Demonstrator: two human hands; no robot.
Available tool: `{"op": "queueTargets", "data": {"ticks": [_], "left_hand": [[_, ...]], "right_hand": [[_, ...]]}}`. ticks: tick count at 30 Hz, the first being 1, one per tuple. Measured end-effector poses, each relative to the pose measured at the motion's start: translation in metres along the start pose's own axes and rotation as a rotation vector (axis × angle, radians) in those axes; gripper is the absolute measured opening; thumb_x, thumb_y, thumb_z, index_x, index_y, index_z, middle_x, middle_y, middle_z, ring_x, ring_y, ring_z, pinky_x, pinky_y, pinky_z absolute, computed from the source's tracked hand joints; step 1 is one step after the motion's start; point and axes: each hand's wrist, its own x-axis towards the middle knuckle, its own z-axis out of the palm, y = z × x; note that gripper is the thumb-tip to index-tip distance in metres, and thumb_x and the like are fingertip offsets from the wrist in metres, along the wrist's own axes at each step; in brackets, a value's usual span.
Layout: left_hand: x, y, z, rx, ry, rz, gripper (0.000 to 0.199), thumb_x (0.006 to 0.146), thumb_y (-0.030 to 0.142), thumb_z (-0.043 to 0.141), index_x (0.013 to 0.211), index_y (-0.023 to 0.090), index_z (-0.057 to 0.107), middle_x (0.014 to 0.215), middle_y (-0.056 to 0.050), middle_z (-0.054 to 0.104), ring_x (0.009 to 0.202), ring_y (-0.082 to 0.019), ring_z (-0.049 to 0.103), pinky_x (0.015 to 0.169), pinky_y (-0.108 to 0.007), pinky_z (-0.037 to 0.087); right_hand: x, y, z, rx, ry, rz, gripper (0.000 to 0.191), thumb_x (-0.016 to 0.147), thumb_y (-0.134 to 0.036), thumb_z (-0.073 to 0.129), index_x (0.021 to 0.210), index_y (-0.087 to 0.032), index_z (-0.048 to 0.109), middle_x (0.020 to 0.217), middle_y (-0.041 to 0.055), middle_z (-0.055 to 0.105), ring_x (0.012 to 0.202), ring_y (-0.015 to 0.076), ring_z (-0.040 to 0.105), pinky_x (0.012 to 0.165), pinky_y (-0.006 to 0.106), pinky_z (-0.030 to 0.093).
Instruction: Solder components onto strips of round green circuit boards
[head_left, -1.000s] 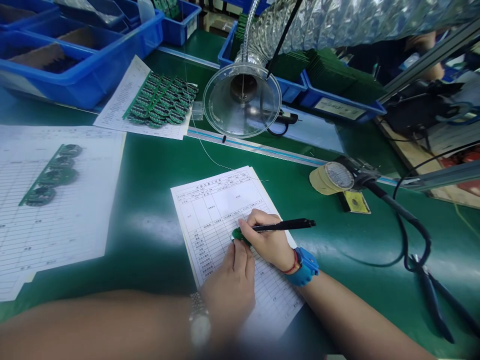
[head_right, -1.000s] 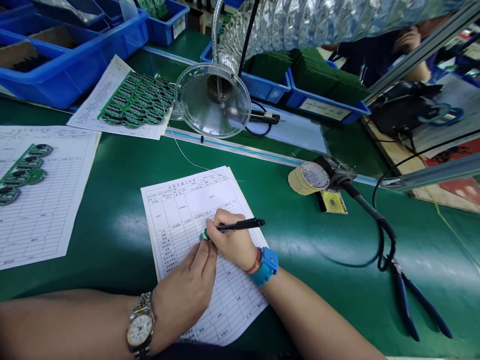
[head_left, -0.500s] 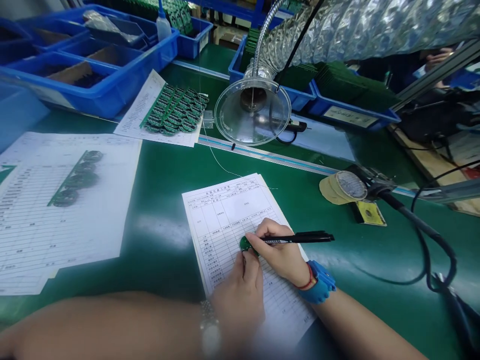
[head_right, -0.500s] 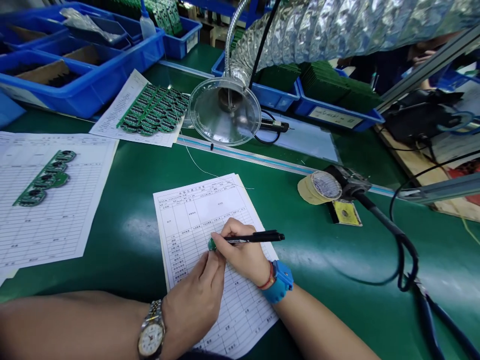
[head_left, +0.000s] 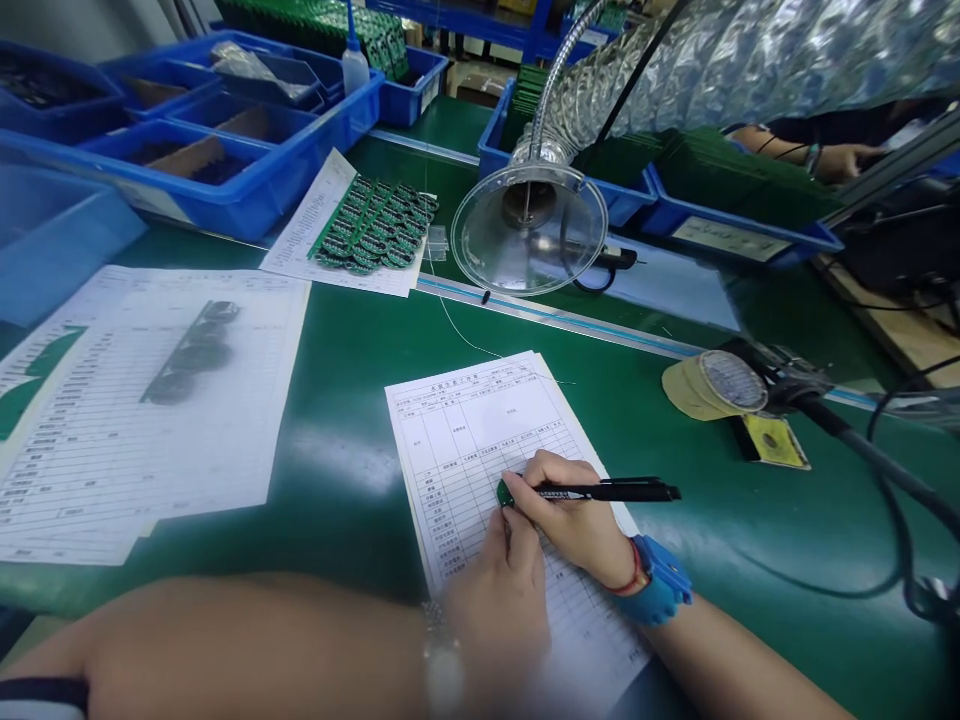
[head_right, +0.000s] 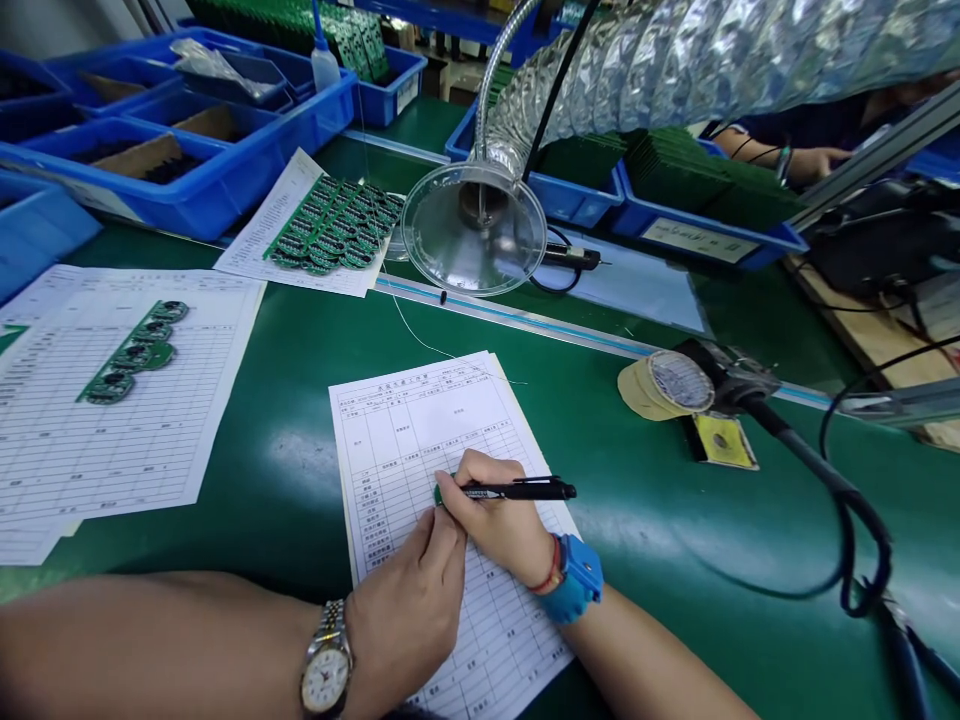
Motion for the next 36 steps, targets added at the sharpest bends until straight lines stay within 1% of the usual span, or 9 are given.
{"op": "queueTargets", "data": {"ticks": [7,12,19,23,29,32,36], "left_hand": [[0.001,-0.001,-0.002,0.008,0.021,0.016,0.039,0.080,0.009,0.037,0.113,-0.001,0.055,0.114,-0.022,0.056,0.107,-0.031,0.051,0.083,-0.043,0.050],[0.000,-0.002,-0.003,0.027,0.003,0.023,0.041,0.079,0.006,0.035,0.114,0.000,0.055,0.113,-0.022,0.057,0.108,-0.029,0.051,0.083,-0.042,0.050],[0.000,-0.004,-0.007,0.057,-0.018,0.081,0.039,0.079,0.007,0.037,0.113,-0.001,0.055,0.115,-0.022,0.056,0.110,-0.028,0.049,0.086,-0.040,0.048],[0.000,-0.005,-0.008,0.073,-0.026,0.104,0.039,0.080,0.008,0.038,0.114,0.001,0.055,0.113,-0.020,0.057,0.110,-0.028,0.049,0.087,-0.042,0.046],[0.001,-0.006,-0.012,0.066,-0.053,0.121,0.038,0.079,0.008,0.038,0.113,-0.001,0.055,0.112,-0.021,0.057,0.110,-0.027,0.049,0.088,-0.042,0.045],[0.001,-0.006,-0.014,0.051,-0.064,0.122,0.039,0.080,0.008,0.037,0.114,0.002,0.056,0.114,-0.020,0.057,0.110,-0.028,0.048,0.088,-0.044,0.045],[0.001,-0.007,-0.014,0.040,-0.053,0.113,0.038,0.080,0.008,0.038,0.113,0.002,0.056,0.114,-0.020,0.057,0.109,-0.028,0.049,0.087,-0.043,0.045]], "right_hand": [[0.000,0.000,0.000,0.005,-0.011,-0.003,0.030,0.079,-0.023,0.055,0.053,-0.018,0.042,0.048,-0.0048,0.042,0.045,0.0081,0.037,0.045,0.023,0.032],[0.000,-0.002,-0.001,0.013,-0.012,0.012,0.029,0.079,-0.022,0.055,0.053,-0.018,0.042,0.048,-0.0048,0.042,0.046,0.0081,0.037,0.046,0.022,0.032],[0.001,-0.006,0.000,0.041,0.002,0.008,0.030,0.078,-0.020,0.054,0.051,-0.018,0.041,0.047,-0.0053,0.039,0.045,0.0075,0.034,0.045,0.022,0.030],[0.000,-0.005,0.000,0.072,0.016,0.019,0.029,0.079,-0.020,0.053,0.052,-0.018,0.042,0.048,-0.0045,0.042,0.046,0.0077,0.037,0.045,0.022,0.032],[-0.001,-0.004,-0.001,0.054,0.009,0.009,0.030,0.080,-0.020,0.053,0.052,-0.018,0.041,0.048,-0.0043,0.043,0.045,0.0077,0.038,0.045,0.022,0.032],[0.000,-0.004,-0.002,0.044,0.009,0.004,0.030,0.080,-0.021,0.053,0.052,-0.018,0.042,0.047,-0.0041,0.045,0.045,0.0078,0.039,0.045,0.022,0.033],[0.001,-0.004,-0.003,0.047,0.009,0.018,0.029,0.079,-0.021,0.053,0.052,-0.018,0.043,0.047,-0.0039,0.046,0.045,0.0082,0.041,0.045,0.022,0.034]]}}
